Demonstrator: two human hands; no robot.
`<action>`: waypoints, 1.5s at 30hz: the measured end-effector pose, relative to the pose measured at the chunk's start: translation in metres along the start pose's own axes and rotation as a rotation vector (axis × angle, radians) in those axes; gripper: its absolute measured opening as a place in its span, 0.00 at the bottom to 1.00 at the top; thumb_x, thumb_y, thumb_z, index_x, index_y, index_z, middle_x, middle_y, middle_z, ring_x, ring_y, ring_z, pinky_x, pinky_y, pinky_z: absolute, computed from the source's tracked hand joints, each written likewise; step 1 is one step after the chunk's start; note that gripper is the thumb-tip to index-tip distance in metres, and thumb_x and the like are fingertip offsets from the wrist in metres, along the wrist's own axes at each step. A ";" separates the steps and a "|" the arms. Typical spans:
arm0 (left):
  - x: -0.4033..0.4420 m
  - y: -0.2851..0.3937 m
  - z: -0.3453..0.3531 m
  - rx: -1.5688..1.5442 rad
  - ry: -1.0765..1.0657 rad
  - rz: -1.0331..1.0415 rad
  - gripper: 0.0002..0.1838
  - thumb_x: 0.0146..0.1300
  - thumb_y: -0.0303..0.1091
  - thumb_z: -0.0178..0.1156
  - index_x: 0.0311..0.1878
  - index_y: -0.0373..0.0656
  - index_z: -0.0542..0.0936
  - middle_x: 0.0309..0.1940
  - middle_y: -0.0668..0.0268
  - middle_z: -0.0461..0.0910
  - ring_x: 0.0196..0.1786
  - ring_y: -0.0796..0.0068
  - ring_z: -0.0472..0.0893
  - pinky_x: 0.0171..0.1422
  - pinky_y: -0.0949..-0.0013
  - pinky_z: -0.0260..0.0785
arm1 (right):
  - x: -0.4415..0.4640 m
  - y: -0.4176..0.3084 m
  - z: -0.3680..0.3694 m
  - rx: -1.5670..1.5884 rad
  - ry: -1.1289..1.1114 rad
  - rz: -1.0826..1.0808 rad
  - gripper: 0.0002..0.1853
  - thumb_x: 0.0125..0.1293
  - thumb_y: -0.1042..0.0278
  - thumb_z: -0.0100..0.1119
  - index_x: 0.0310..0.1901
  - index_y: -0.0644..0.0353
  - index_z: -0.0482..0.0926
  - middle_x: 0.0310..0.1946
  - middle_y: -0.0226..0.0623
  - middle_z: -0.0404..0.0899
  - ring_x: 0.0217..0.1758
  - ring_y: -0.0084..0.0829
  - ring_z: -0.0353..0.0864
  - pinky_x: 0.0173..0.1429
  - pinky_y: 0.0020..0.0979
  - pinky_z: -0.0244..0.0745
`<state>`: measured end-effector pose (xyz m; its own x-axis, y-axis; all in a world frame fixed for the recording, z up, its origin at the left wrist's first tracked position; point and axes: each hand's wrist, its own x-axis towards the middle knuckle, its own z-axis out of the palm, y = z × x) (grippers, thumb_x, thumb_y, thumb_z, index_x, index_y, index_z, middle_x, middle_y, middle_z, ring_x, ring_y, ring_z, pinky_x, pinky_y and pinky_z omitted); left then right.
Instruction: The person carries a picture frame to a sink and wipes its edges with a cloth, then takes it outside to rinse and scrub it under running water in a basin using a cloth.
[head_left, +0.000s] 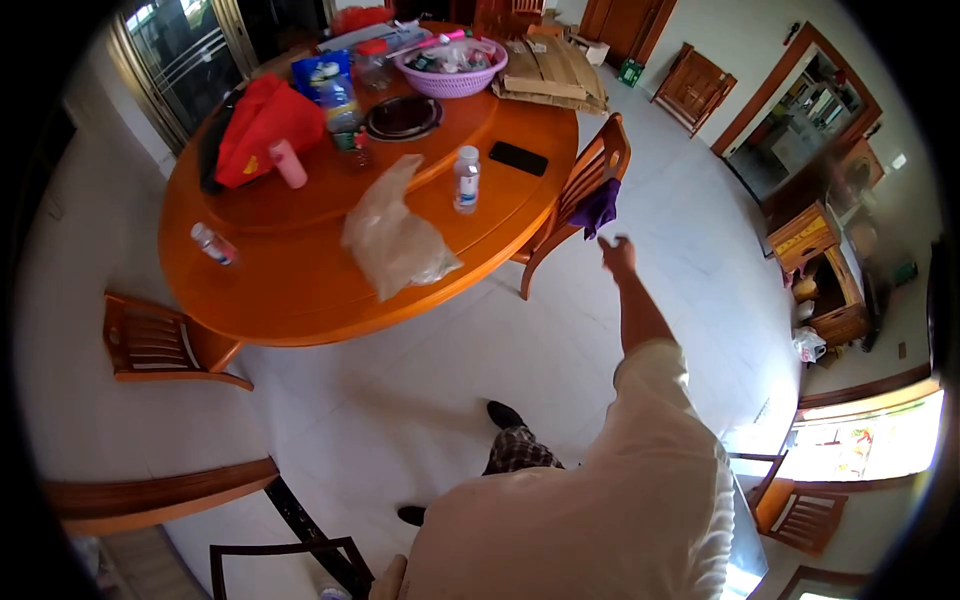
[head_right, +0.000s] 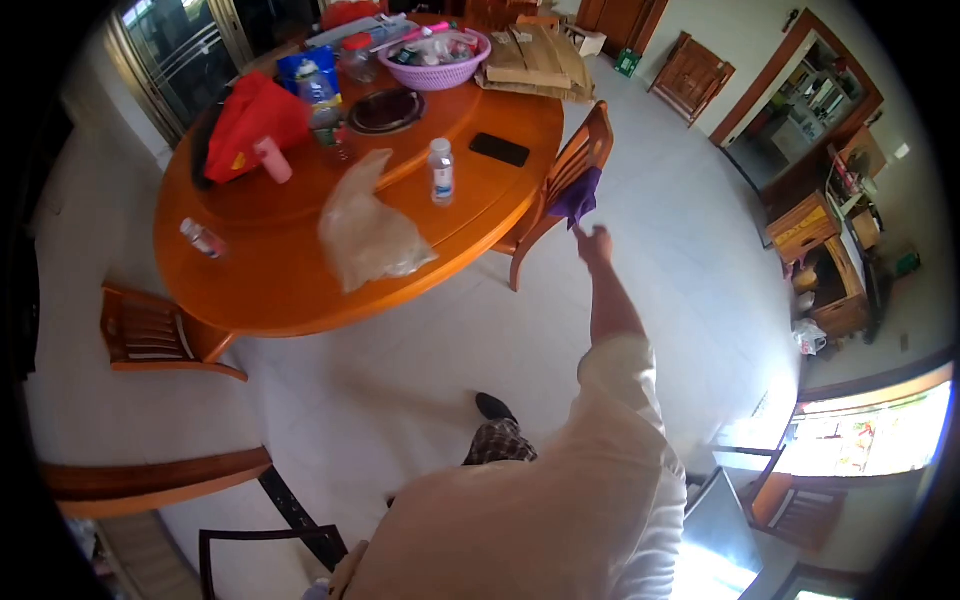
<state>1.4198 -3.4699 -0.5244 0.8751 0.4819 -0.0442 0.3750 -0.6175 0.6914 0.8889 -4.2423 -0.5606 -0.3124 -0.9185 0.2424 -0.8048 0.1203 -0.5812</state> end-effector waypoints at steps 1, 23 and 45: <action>-0.019 0.005 0.001 0.015 0.013 -0.001 0.31 0.56 0.61 0.64 0.36 0.33 0.84 0.26 0.63 0.81 0.27 0.71 0.76 0.32 0.66 0.73 | 0.019 -0.023 -0.016 -0.022 0.045 -0.052 0.41 0.51 0.46 0.70 0.57 0.73 0.69 0.24 0.45 0.79 0.24 0.35 0.80 0.35 0.35 0.77; 0.038 0.082 -0.202 -0.258 0.560 -0.293 0.30 0.61 0.56 0.62 0.43 0.31 0.82 0.27 0.61 0.82 0.26 0.69 0.76 0.30 0.62 0.70 | -0.266 -0.134 0.054 -0.068 -1.463 -0.228 0.11 0.54 0.67 0.65 0.32 0.66 0.79 0.25 0.37 0.79 0.24 0.29 0.78 0.24 0.29 0.76; 0.487 -0.015 -0.297 -0.724 0.705 -0.491 0.20 0.61 0.46 0.64 0.25 0.39 0.74 0.16 0.71 0.68 0.17 0.78 0.67 0.19 0.70 0.59 | -0.875 -0.723 0.091 0.574 -2.575 0.113 0.24 0.56 0.68 0.54 0.52 0.76 0.72 0.47 0.51 0.79 0.49 0.45 0.80 0.59 0.43 0.73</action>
<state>1.7498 -3.0409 -0.3423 0.2269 0.9593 -0.1680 0.1646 0.1322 0.9775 1.7897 -3.5601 -0.4229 0.7953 0.4954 -0.3494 -0.5867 0.4839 -0.6493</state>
